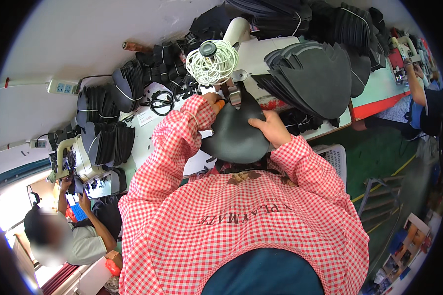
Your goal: Using a specialized machine to trim or process shoe components in a factory setting.
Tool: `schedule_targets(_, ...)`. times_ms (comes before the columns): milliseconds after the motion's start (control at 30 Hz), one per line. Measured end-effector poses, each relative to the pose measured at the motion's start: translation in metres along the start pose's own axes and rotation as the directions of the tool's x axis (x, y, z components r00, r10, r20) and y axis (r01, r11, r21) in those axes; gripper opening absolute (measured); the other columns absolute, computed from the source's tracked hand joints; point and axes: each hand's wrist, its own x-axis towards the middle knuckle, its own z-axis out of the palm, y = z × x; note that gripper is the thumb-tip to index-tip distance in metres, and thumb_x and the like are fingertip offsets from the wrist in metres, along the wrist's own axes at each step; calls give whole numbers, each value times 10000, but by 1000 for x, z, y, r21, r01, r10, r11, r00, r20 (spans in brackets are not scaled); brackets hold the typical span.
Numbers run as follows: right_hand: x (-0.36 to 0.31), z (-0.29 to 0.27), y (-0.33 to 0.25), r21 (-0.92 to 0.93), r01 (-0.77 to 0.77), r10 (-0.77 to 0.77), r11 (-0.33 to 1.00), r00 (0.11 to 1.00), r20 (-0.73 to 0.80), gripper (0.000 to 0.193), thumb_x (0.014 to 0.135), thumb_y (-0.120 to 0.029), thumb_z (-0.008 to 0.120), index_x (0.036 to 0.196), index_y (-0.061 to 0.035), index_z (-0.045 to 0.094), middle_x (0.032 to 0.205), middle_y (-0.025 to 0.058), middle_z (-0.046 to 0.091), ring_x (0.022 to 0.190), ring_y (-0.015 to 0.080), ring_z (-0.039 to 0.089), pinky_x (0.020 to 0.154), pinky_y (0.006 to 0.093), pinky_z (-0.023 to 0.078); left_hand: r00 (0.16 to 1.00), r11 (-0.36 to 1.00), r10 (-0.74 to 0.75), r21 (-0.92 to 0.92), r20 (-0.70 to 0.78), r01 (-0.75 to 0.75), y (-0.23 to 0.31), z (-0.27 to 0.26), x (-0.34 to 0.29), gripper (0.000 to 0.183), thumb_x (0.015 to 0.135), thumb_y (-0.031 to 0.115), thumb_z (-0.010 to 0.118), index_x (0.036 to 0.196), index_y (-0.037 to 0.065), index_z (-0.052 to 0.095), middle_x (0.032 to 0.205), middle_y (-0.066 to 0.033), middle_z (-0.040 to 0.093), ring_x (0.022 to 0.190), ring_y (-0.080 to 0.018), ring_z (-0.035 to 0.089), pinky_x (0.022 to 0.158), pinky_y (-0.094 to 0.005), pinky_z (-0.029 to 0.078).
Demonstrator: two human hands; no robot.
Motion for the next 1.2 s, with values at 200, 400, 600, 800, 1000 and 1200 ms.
schedule_targets(200, -42, 27, -9, 87, -331, 300, 940, 919, 257, 404, 862, -274, 543, 1116, 38, 498, 890, 130, 643, 614, 185, 654, 437, 215, 475, 986, 992, -87, -83, 139, 99, 26, -17, -5, 340, 847, 122, 453, 1166, 36, 533, 675, -82, 602, 528, -182, 590, 450, -311, 427)
schedule_targets(400, -40, 21, -9, 29, -44, 37, 999, 975, 217, 352, 880, -266, 528, 1035, 50, 535, 820, 94, 632, 563, 131, 608, 475, 224, 469, 980, 943, -94, -298, 178, 145, 25, -21, -18, 319, 854, 122, 382, 1104, 12, 546, 603, -70, 549, 467, -183, 533, 425, -309, 404)
schedule_targets(600, -38, 27, -1, 17, -98, 93, 995, 982, 164, 326, 853, -243, 566, 984, 56, 567, 794, 92, 623, 532, 139, 592, 465, 248, 487, 985, 957, -122, -250, 123, 150, 19, -9, -15, 337, 896, 143, 386, 1180, 24, 522, 582, -99, 561, 393, -180, 523, 364, -287, 413)
schedule_targets(800, -47, 26, 7, -18, 220, -215, 975, 967, 137, 329, 836, -232, 573, 1042, 24, 555, 903, 135, 632, 627, 233, 634, 561, 333, 508, 1000, 988, -17, -157, 2, 17, 19, -4, -11, 271, 901, 183, 399, 948, 9, 602, 533, -86, 549, 385, -183, 521, 361, -288, 408)
schedule_targets(1000, -130, -26, -107, -761, 533, -917, 370, 341, -207, 336, 786, -117, 582, 1095, 8, 542, 1042, 203, 572, 921, 313, 571, 782, 407, 448, 996, 804, -14, -592, 86, 63, 25, 2, -58, 285, 904, 234, 455, 1060, 17, 555, 519, -80, 547, 338, -150, 490, 296, -261, 358)
schedule_targets(1200, -133, -109, -131, -898, 271, -669, 347, 742, -35, 747, 649, -198, 728, 1275, 25, 386, 1337, 203, 372, 1226, 322, 378, 1001, 410, 308, 976, 471, 195, -864, -97, -180, 79, 46, -48, 501, 874, 244, 554, 1271, 5, 364, 1114, -153, 551, 897, -196, 614, 671, -295, 545)
